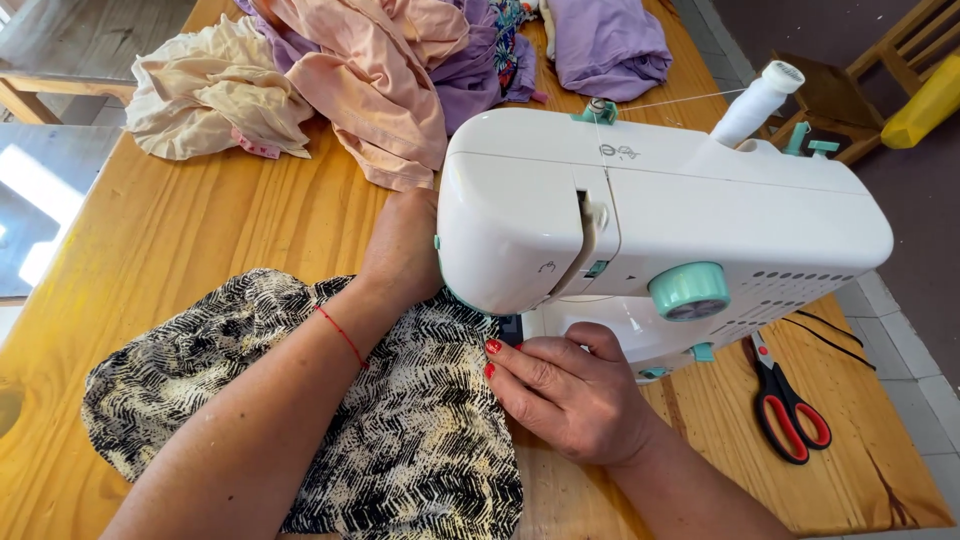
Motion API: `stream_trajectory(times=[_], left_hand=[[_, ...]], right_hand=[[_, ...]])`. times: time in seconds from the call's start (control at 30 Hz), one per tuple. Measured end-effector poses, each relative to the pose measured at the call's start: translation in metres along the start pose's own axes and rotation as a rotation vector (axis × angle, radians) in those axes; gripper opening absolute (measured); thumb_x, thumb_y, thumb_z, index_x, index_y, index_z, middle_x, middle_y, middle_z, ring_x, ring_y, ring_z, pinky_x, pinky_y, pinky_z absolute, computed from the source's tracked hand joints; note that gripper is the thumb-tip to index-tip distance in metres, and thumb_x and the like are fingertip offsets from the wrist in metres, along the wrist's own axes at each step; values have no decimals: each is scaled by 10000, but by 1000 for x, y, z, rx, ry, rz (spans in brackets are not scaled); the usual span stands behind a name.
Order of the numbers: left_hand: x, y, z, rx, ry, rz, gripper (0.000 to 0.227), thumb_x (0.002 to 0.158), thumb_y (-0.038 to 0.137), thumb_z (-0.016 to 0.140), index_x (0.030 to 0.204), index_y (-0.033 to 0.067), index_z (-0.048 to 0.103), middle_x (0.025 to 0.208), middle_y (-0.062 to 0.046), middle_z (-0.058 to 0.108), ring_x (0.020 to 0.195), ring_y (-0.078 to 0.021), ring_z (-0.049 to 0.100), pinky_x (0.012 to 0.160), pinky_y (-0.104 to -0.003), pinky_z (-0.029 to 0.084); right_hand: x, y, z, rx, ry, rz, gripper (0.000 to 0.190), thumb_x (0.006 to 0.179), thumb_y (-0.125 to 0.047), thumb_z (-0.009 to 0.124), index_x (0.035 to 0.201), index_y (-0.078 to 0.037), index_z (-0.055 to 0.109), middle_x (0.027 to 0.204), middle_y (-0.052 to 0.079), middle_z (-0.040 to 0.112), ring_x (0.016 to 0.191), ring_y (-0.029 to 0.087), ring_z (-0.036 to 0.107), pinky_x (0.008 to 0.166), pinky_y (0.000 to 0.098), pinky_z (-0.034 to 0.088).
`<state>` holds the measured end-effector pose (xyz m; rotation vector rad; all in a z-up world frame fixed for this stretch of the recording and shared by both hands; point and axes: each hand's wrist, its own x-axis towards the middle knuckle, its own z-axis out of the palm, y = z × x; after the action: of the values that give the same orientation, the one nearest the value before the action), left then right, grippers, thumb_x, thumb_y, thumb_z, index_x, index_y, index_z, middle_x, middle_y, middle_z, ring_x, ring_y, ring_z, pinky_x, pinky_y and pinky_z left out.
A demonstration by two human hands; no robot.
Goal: Sewing a piece of patterned fabric using a white electric sewing machine on a wooden table.
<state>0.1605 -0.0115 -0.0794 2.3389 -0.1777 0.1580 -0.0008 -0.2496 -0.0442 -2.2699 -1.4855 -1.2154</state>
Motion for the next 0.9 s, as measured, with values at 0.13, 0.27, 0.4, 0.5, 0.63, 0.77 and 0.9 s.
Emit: stream_trajectory(times=[0.13,0.27,0.4,0.5,0.63,0.77,0.9], left_hand=[[-1,-3,0,-32,9,20,269,862,95,695,616,114,587,666,-85,632,680,-193,488,607,-520,410],[-2,-5,-1,-99,32,67,263,820,67,673,596,134,554,719,34,498,755,-104,474,591,-465,377],[-1,-6,-1,-166,55,117,267,779,40,652,576,154,521,772,153,365,829,-15,461,574,-411,345],[-3,-2,-4,-183,43,68,244,746,58,650,556,171,547,922,140,318,928,-25,419,579,-405,336],[-1,-2,-4,-184,30,58,188,731,31,640,632,183,594,898,203,398,927,-31,442,612,-372,383],[1,-3,-4,-237,29,18,185,801,60,692,662,160,763,760,191,422,775,-22,477,595,-370,416],[2,-3,-4,-272,44,14,187,802,74,671,681,160,784,926,114,302,865,14,443,597,-364,400]], right_hand=[[-4,1,3,-10,-7,2,87,1184,-145,778,1155,-178,853,1299,48,920,1010,202,852,1009,446,481],[-5,1,4,0,-8,3,98,1184,-145,768,1134,-169,848,1299,57,916,996,211,848,1017,451,477],[-6,3,5,23,-14,8,92,1189,-136,767,1162,-167,850,1307,48,916,1012,206,845,1077,455,451],[-5,3,7,23,1,16,58,1174,-128,796,1168,-157,845,1304,43,917,986,200,839,1060,452,451],[-9,3,9,39,-10,28,147,1200,-134,717,1195,-151,863,1324,52,911,1005,210,840,1106,463,429],[-6,4,9,53,-9,36,126,1194,-132,736,1185,-137,862,1332,66,910,1007,230,841,1062,468,452],[-4,4,11,67,16,38,70,1170,-124,790,1149,-130,857,1305,85,915,982,243,837,1002,464,480]])
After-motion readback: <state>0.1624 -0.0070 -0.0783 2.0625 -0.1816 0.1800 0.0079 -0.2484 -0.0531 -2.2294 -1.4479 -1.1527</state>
